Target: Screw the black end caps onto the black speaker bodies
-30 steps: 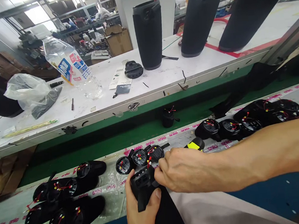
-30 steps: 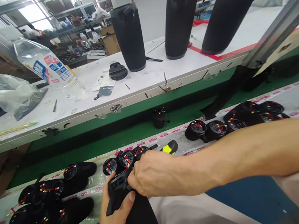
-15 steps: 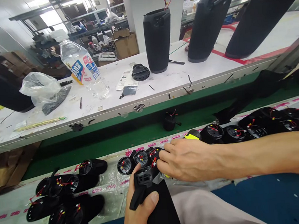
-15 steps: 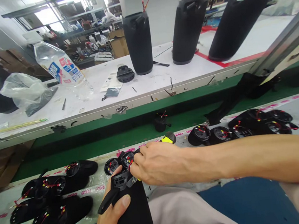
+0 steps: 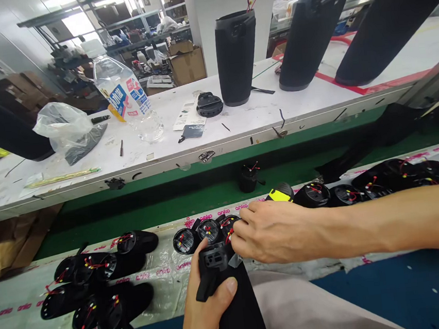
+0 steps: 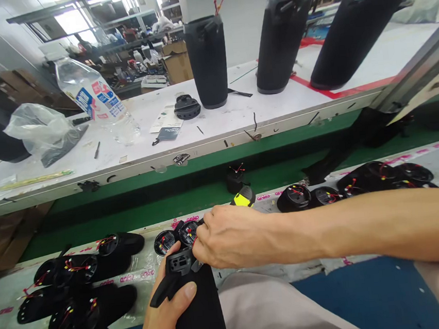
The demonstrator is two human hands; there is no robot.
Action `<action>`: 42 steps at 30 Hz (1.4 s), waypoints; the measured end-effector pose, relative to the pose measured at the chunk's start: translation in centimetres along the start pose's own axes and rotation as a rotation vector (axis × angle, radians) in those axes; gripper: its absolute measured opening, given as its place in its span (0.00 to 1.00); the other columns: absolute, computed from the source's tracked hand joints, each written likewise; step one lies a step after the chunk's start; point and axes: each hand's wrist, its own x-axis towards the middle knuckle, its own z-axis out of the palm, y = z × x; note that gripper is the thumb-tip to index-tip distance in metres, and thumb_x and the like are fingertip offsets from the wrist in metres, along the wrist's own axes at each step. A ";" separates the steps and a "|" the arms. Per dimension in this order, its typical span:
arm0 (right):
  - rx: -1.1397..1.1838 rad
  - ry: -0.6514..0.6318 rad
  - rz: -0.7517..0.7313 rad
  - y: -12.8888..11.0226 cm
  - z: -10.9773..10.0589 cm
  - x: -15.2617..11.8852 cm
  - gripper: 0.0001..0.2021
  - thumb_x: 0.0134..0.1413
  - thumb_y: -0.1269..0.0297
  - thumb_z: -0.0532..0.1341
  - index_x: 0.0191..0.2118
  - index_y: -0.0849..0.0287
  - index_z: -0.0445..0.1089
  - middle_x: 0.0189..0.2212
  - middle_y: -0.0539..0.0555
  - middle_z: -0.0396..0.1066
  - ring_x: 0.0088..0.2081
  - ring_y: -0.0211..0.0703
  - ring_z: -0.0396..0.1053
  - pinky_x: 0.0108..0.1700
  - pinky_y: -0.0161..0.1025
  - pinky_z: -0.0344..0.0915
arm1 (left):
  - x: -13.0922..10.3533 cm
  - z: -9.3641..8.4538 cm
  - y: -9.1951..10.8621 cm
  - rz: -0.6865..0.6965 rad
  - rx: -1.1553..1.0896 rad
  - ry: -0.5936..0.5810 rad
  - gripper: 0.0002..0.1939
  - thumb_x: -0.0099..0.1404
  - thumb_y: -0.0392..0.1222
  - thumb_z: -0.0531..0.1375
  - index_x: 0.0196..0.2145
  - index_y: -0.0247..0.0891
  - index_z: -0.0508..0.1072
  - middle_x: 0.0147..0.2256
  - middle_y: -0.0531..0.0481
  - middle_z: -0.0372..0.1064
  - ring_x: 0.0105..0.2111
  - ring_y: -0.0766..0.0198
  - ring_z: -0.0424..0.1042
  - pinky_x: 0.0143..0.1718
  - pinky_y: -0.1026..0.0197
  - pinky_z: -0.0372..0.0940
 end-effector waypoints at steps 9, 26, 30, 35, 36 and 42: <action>-0.033 0.009 -0.012 -0.3 0.3 0.7 0.07 0.66 0.76 0.58 0.42 0.58 0.70 0.28 0.52 0.70 0.23 0.46 0.65 0.25 0.46 0.46 | 0.2 0.0 -0.1 -0.026 0.010 0.003 0.52 0.51 0.66 0.77 0.67 0.42 0.68 0.57 0.40 0.81 0.59 0.38 0.77 0.65 0.43 0.64; 0.345 -0.250 0.101 -1.4 -0.3 0.9 0.11 0.82 0.61 0.54 0.44 0.59 0.67 0.34 0.55 0.75 0.30 0.46 0.70 0.24 0.46 0.40 | -1.0 1.0 -0.6 -0.126 -0.154 0.077 0.50 0.51 0.63 0.78 0.67 0.44 0.70 0.63 0.40 0.78 0.66 0.37 0.73 0.70 0.43 0.61; 0.369 -0.289 0.072 -1.2 -1.1 1.0 0.10 0.82 0.65 0.53 0.45 0.60 0.68 0.34 0.54 0.75 0.30 0.45 0.70 0.24 0.46 0.42 | -0.9 1.1 -0.8 -0.052 -0.105 0.098 0.50 0.51 0.63 0.78 0.66 0.43 0.71 0.61 0.40 0.79 0.63 0.38 0.75 0.68 0.44 0.63; 0.335 -0.243 0.082 -1.5 -1.0 0.7 0.11 0.81 0.65 0.53 0.42 0.59 0.67 0.33 0.53 0.74 0.28 0.44 0.67 0.23 0.46 0.42 | -0.9 1.1 -0.9 -0.001 -0.042 0.084 0.47 0.53 0.62 0.76 0.66 0.45 0.69 0.61 0.42 0.79 0.63 0.42 0.75 0.66 0.47 0.64; 0.329 -0.221 0.085 -1.6 -0.7 0.6 0.10 0.81 0.65 0.54 0.42 0.58 0.67 0.33 0.53 0.73 0.28 0.44 0.67 0.23 0.46 0.41 | -0.9 1.0 -1.0 0.000 -0.031 0.085 0.47 0.54 0.62 0.76 0.66 0.45 0.69 0.61 0.43 0.79 0.63 0.42 0.74 0.66 0.47 0.64; 0.274 -0.081 0.053 -2.3 0.9 -0.2 0.05 0.69 0.72 0.63 0.43 0.58 0.65 0.32 0.51 0.70 0.27 0.43 0.64 0.26 0.45 0.41 | -0.9 0.8 -1.3 0.002 -0.011 0.105 0.45 0.54 0.60 0.76 0.65 0.46 0.70 0.60 0.42 0.78 0.63 0.40 0.74 0.67 0.45 0.63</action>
